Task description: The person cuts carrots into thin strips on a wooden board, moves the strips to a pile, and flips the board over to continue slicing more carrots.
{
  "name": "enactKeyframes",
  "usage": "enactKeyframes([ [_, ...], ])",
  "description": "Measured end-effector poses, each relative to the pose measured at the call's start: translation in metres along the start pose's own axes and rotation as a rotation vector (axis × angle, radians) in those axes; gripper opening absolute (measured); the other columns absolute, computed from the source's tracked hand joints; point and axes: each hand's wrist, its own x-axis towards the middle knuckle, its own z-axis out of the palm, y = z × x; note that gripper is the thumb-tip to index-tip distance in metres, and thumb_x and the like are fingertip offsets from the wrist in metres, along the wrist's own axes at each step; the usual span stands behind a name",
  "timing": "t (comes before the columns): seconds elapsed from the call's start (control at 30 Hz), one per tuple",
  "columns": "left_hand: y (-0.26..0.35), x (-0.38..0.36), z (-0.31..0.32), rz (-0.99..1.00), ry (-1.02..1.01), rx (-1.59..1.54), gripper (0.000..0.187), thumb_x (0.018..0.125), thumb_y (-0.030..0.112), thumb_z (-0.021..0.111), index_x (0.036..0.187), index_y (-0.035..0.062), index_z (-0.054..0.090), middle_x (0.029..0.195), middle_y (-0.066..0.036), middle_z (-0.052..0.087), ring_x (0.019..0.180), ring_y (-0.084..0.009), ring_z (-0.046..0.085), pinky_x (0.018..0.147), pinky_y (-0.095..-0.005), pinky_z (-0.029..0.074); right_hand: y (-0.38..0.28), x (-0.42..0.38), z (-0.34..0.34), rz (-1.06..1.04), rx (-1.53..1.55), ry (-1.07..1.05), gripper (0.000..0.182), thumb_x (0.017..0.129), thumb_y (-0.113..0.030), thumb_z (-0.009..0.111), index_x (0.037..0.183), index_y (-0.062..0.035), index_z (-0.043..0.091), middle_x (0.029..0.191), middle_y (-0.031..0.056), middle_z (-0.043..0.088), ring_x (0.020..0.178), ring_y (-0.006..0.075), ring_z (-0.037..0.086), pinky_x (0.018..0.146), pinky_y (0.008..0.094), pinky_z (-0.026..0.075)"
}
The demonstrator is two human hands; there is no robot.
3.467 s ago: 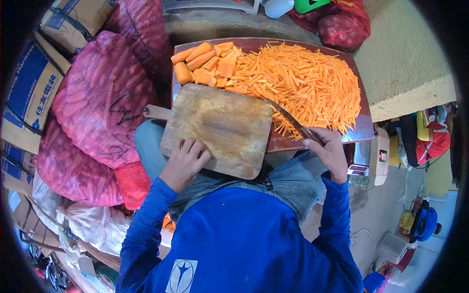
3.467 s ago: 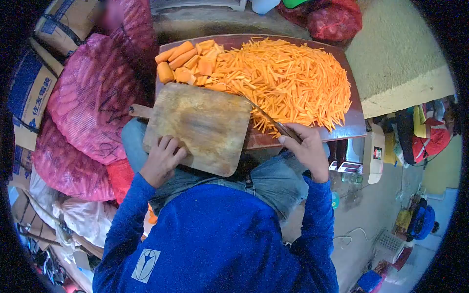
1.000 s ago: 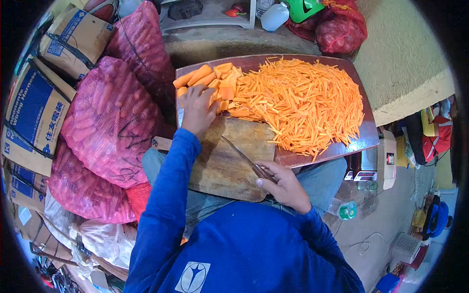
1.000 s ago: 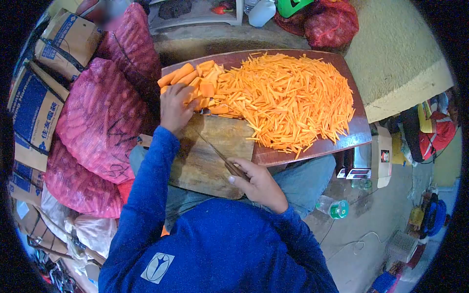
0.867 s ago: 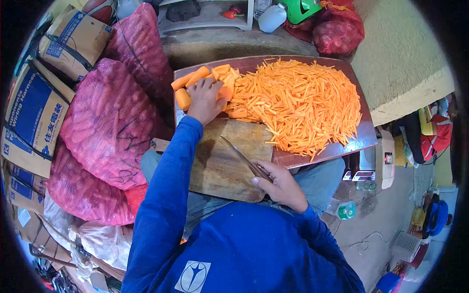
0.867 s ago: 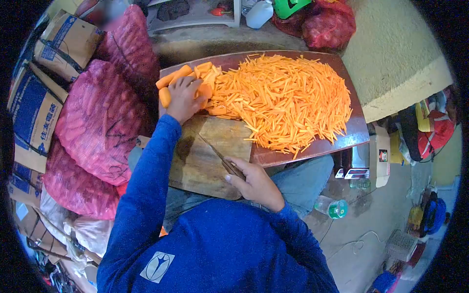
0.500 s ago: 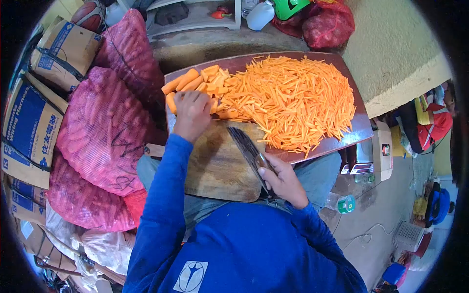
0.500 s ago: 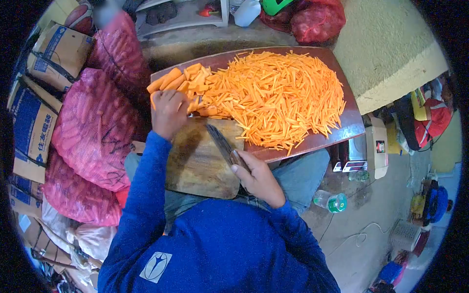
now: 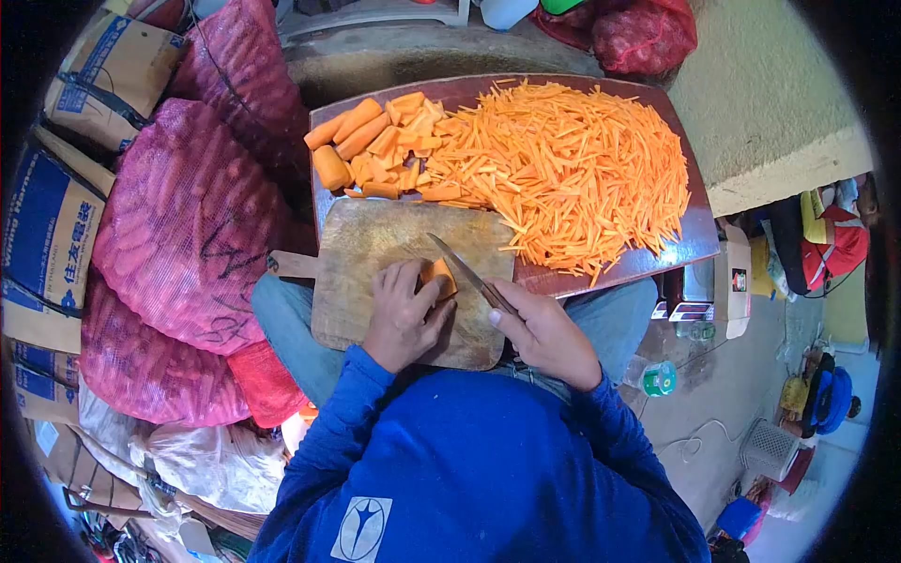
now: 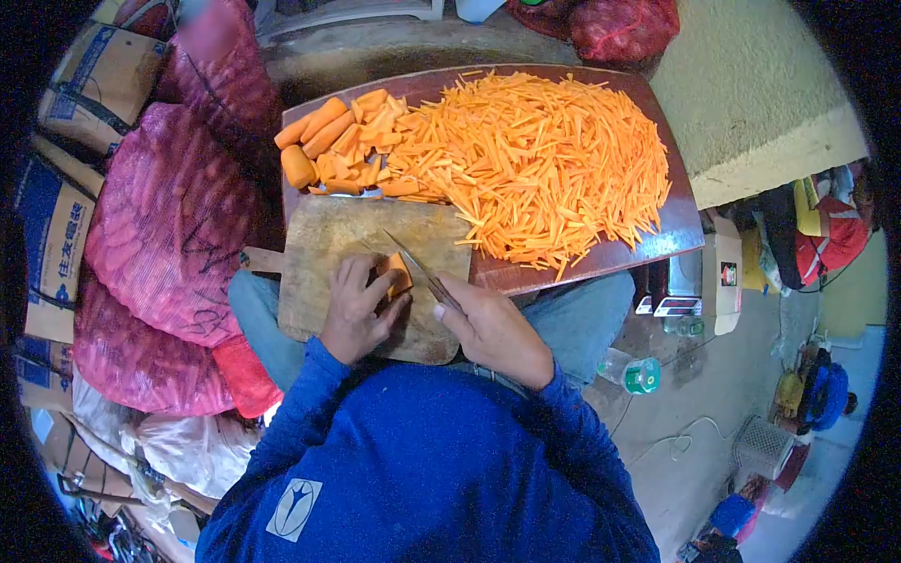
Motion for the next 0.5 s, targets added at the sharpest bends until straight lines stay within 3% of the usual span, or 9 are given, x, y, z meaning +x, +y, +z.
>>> enactKeyframes([
  [0.07,-0.004,0.0,0.003,0.015,-0.03,-0.031,0.035,0.082,0.018,0.086,0.111,0.0061,0.071,0.12,-0.019,0.061,0.113,-0.039,0.058,0.095,-0.0528,0.045,-0.002,0.002,0.002,0.03,-0.049,-0.019,0.044,0.107,-0.017,0.063,0.146,0.0022,0.057,0.113,0.0277,0.071,0.103,0.0428,0.071,0.092,0.0439,0.055],
  [0.17,-0.001,-0.005,0.011,-0.006,-0.004,-0.058,0.04,0.082,0.014,0.086,0.117,0.0051,0.072,0.117,-0.021,0.062,0.108,-0.042,0.059,0.092,-0.0501,0.049,-0.003,-0.004,0.01,-0.052,-0.16,-0.001,0.047,0.107,-0.017,0.063,0.149,0.0017,0.055,0.118,0.0306,0.07,0.107,0.0485,0.07,0.093,0.0481,0.056],
  [0.27,0.009,-0.01,0.012,-0.049,0.026,-0.034,0.037,0.083,0.013,0.084,0.116,0.0019,0.072,0.114,-0.02,0.059,0.103,-0.0397,0.057,0.089,-0.05,0.047,-0.015,-0.016,0.014,0.006,-0.165,-0.02,0.048,0.106,-0.018,0.063,0.15,0.0006,0.053,0.121,0.0307,0.07,0.109,0.051,0.069,0.091,0.0528,0.057],
  [0.5,0.008,-0.01,0.009,0.004,-0.043,0.052,0.037,0.086,0.015,0.081,0.119,0.0029,0.072,0.121,-0.019,0.058,0.106,-0.0383,0.055,0.089,-0.0506,0.046,-0.025,-0.041,0.003,-0.025,-0.29,-0.04,0.05,0.106,-0.023,0.064,0.149,-0.0007,0.051,0.116,0.0274,0.071,0.094,0.0462,0.073,0.077,0.0568,0.059],
])
